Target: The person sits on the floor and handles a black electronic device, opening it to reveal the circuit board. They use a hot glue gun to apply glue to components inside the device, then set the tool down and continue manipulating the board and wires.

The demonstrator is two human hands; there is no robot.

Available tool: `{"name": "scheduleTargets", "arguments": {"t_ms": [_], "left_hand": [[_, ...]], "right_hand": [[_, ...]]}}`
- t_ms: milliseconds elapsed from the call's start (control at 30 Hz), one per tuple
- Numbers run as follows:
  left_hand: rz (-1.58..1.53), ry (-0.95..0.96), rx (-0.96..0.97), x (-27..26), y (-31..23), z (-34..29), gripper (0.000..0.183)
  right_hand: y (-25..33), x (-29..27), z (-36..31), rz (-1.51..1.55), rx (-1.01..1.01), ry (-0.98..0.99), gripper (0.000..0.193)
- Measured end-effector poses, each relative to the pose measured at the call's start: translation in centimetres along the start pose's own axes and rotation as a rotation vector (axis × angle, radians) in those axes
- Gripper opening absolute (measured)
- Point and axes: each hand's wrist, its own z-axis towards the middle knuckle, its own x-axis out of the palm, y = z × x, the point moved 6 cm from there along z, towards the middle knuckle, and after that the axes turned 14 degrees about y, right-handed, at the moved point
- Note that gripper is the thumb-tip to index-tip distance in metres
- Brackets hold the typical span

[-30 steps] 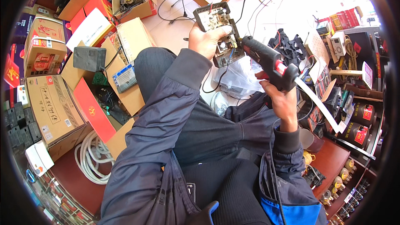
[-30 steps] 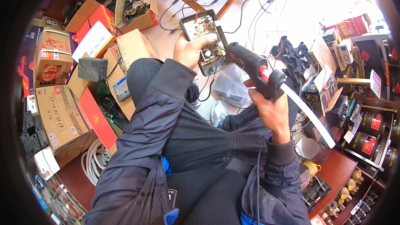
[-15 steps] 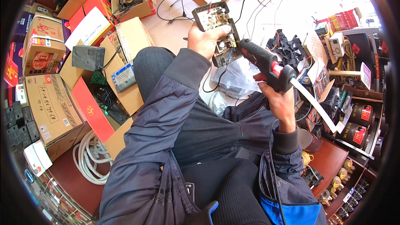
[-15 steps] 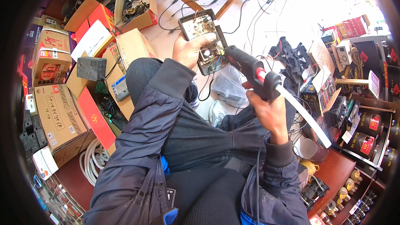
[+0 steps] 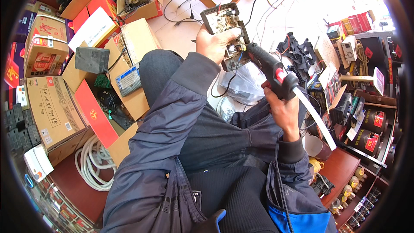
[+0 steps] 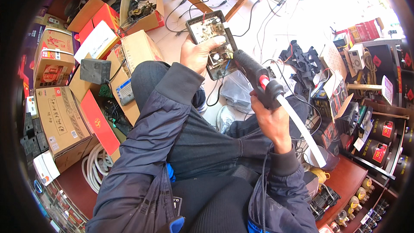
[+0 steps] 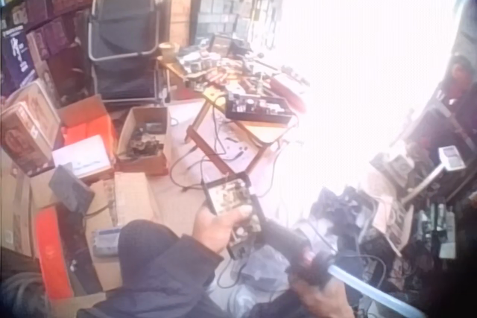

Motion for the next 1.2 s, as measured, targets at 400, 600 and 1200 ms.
{"name": "scheduleTargets", "arguments": {"t_ms": [400, 600, 1200], "left_hand": [[0.006, 0.013, 0.009, -0.1, 0.2, 0.1, 0.038], [-0.024, 0.010, 0.006, -0.1, 0.2, 0.0, 0.045], [-0.007, 0.032, -0.005, -0.4, 0.2, 0.2, 0.038]], "right_hand": [[-0.9, 0.5, -0.2, 0.025, -0.024, -0.070, 0.021], [-0.7, 0.6, -0.4, 0.047, 0.005, -0.034, 0.021], [0.5, -0.1, -1.2, 0.160, -0.087, -0.022, 0.022]]}}
